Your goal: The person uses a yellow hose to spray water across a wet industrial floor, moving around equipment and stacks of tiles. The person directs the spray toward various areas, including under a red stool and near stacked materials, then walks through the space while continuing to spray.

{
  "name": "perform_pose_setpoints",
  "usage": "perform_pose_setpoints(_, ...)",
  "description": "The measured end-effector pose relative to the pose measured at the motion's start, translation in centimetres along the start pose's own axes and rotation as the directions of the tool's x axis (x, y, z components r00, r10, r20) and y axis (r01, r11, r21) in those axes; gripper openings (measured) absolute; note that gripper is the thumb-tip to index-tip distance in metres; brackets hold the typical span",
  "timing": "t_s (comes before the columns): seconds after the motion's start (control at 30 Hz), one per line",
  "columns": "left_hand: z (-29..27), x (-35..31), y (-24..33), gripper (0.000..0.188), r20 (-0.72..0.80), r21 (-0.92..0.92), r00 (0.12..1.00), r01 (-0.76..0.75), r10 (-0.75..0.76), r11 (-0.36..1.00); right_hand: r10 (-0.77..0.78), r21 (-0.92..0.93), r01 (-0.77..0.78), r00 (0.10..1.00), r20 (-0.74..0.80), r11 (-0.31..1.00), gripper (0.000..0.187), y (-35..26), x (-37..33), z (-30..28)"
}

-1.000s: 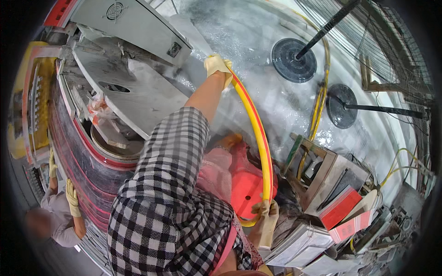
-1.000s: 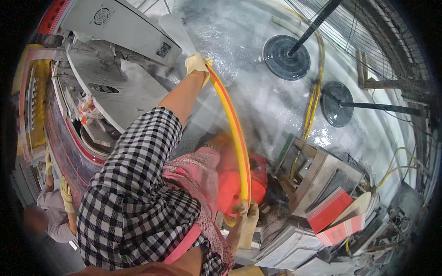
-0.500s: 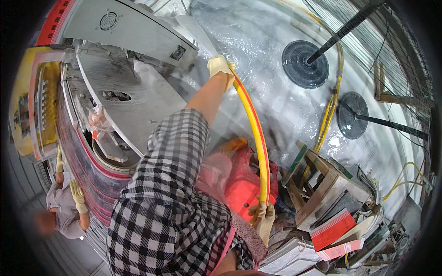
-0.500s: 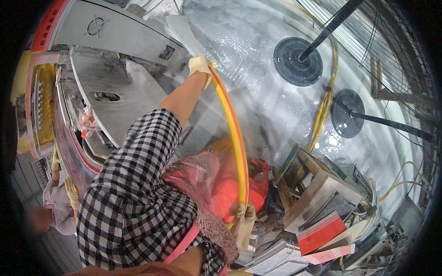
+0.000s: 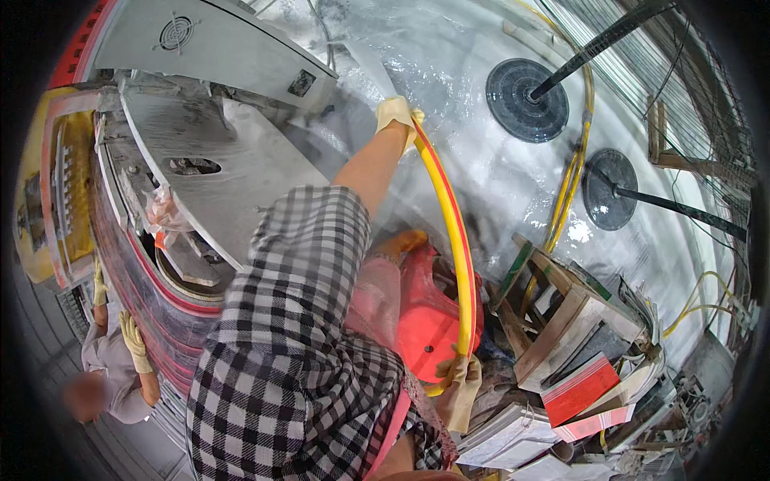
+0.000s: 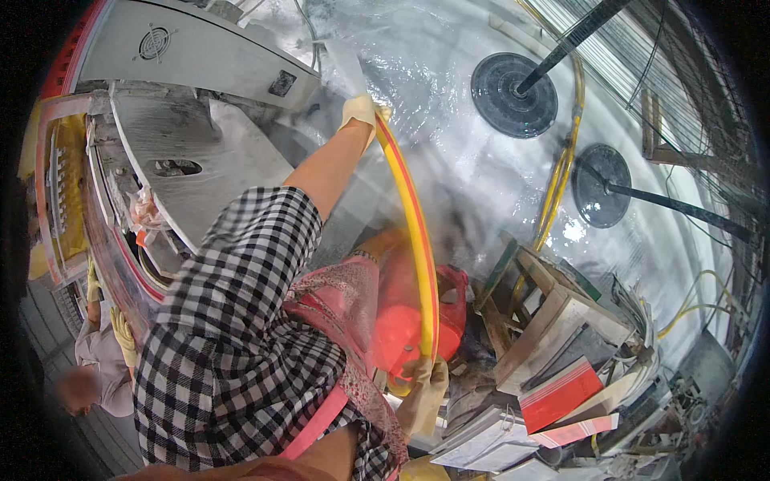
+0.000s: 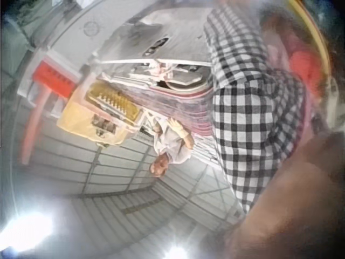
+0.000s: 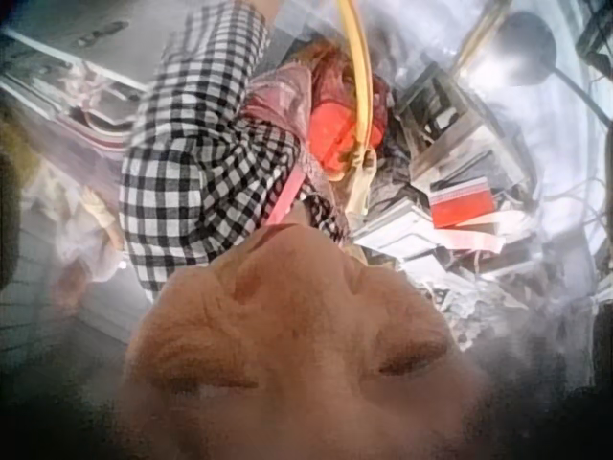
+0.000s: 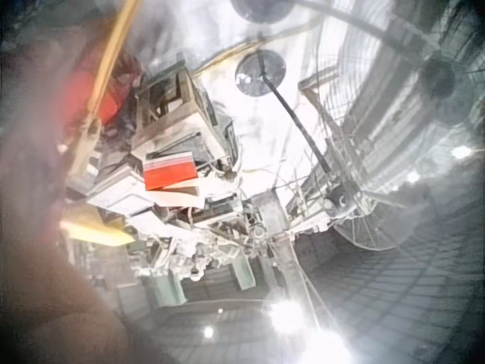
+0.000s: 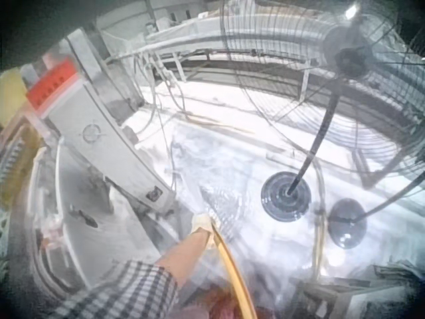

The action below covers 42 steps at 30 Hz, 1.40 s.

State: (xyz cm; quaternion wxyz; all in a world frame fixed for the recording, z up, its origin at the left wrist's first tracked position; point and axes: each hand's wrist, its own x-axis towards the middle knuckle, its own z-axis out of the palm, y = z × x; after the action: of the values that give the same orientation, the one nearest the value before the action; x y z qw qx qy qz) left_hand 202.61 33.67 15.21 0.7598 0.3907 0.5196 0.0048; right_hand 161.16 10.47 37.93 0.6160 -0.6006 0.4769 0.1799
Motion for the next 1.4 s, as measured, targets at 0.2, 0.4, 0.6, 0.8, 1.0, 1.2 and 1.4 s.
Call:
perform_pose_setpoints(0.2,-0.4,-0.4,2.8,0.008,-0.111,0.014,0.982,-0.151,0.152,0.988,0.065,0.043,-0.07,0.993,0.097,0.997,0.042,-0.8,0.6,0.8)
perform_pose_setpoints(0.4,0.0,-1.4,4.7,0.011,-0.089,0.055,0.983,-0.158,0.163,0.986,0.062,-0.029,-0.059,0.992,0.111,0.998,0.041,-1.0,0.8,1.5)
perform_pose_setpoints(0.6,1.0,-2.7,4.6,0.014,-0.034,-0.058,0.979,-0.203,0.201,0.977,0.016,-0.002,-0.016,0.994,0.106,1.0,0.038,-0.5,0.7,1.5)
perform_pose_setpoints(0.8,1.3,-2.3,5.6,0.013,-0.005,-0.022,0.972,-0.235,0.235,0.972,0.033,-0.045,-0.029,0.994,0.102,0.999,0.037,-0.2,0.9,1.6)
perform_pose_setpoints(1.0,1.9,-2.4,6.3,0.016,0.058,0.003,0.975,-0.216,0.216,0.976,-0.032,-0.03,0.035,0.995,0.096,0.999,0.036,-0.4,0.2,2.1)
perform_pose_setpoints(1.2,3.7,-4.4,6.1,0.016,0.134,-0.007,0.953,-0.273,0.272,0.962,-0.053,-0.006,0.053,0.998,0.023,0.999,0.038,-0.8,-0.6,3.0)
perform_pose_setpoints(1.4,3.9,-5.1,7.1,0.012,0.194,-0.018,0.939,-0.285,0.283,0.958,-0.11,-0.017,0.111,0.993,0.043,0.994,0.043,-0.8,-0.6,3.4)
